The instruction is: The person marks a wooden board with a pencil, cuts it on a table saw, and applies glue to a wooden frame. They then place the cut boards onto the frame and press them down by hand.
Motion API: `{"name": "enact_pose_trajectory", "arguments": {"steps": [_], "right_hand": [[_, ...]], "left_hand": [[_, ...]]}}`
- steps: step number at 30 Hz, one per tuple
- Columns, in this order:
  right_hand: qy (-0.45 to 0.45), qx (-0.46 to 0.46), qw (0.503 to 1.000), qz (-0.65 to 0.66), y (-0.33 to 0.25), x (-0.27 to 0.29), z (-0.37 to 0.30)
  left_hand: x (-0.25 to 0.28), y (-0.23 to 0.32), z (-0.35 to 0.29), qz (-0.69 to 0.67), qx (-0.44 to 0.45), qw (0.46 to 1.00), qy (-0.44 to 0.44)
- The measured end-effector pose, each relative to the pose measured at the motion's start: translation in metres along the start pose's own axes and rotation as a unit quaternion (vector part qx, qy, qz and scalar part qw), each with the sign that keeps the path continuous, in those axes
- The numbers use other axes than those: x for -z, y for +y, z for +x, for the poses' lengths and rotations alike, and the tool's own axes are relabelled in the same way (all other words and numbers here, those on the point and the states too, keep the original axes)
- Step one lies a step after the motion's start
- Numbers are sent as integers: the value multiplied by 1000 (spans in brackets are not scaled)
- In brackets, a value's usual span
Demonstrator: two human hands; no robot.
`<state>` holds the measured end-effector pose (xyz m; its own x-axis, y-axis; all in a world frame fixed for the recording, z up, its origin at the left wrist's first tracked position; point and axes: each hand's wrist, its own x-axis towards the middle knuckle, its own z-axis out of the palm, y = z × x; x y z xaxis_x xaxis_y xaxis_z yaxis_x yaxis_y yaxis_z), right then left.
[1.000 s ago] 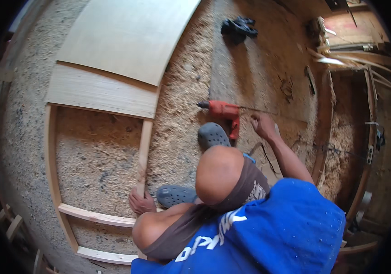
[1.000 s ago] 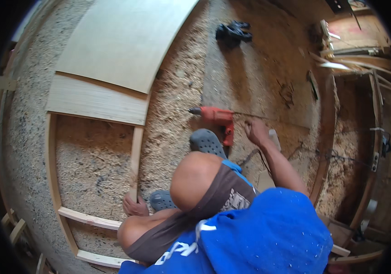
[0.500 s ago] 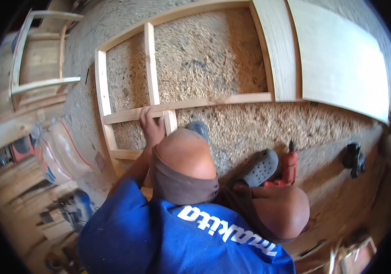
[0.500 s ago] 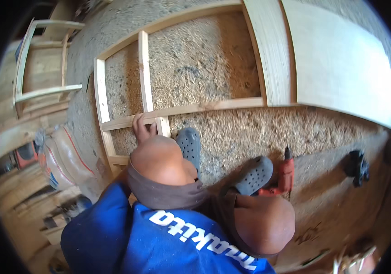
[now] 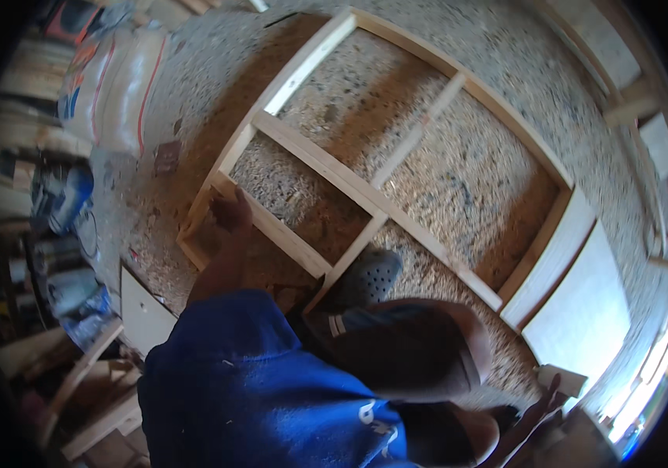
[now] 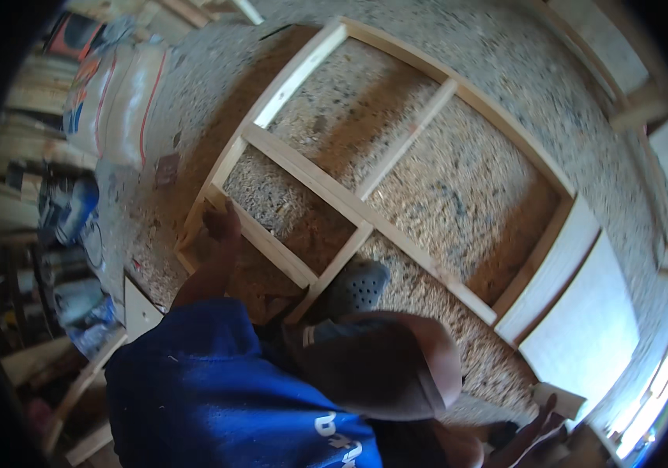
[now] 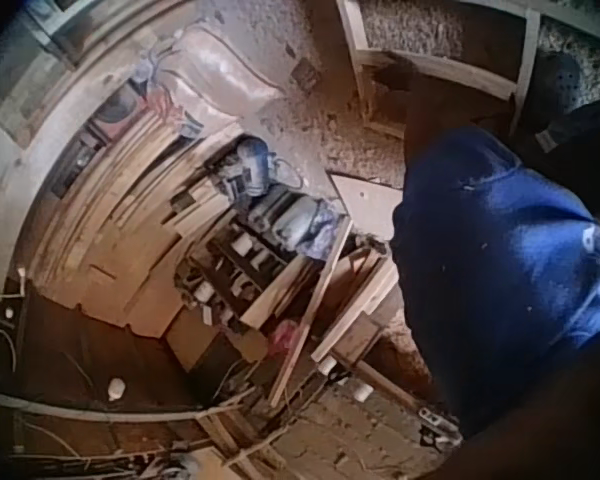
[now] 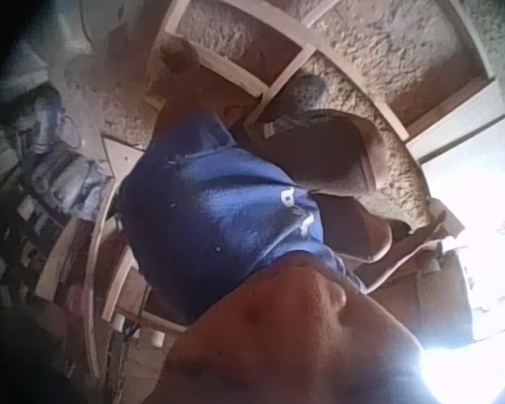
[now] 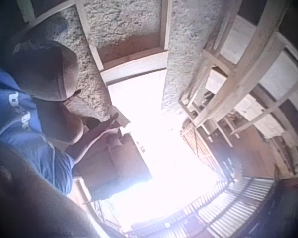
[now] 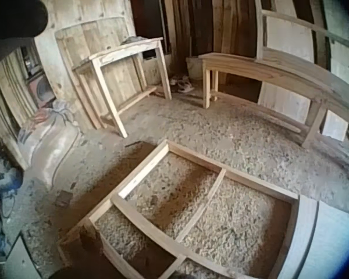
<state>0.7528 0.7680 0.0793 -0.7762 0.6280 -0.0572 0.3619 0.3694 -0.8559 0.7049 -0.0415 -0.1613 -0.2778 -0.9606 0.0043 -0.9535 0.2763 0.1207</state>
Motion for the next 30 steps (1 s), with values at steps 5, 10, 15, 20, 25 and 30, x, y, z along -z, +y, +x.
{"name": "enact_pose_trajectory", "arguments": {"steps": [5, 10, 15, 20, 25, 30], "right_hand": [[-150, 139, 975, 84, -144, -178, 74], [-400, 195, 892, 86, -248, -443, 2], [-498, 209, 816, 205, -290, -625, -107], [-570, 227, 771, 169, -279, -740, -169], [-571, 243, 765, 174, -261, -801, -200], [-565, 255, 761, 193, -244, -821, -217]], "left_hand": [[-49, 45, -28, -10, 50, 998, 29], [-13, 45, -15, 2, 81, 997, -12], [-19, 59, -16, 24, 84, 996, -21], [-15, 57, -15, 11, 95, 995, -25], [-9, 63, -15, -36, 89, 995, -32], [-10, 62, -12, -44, 100, 993, -45]]}}
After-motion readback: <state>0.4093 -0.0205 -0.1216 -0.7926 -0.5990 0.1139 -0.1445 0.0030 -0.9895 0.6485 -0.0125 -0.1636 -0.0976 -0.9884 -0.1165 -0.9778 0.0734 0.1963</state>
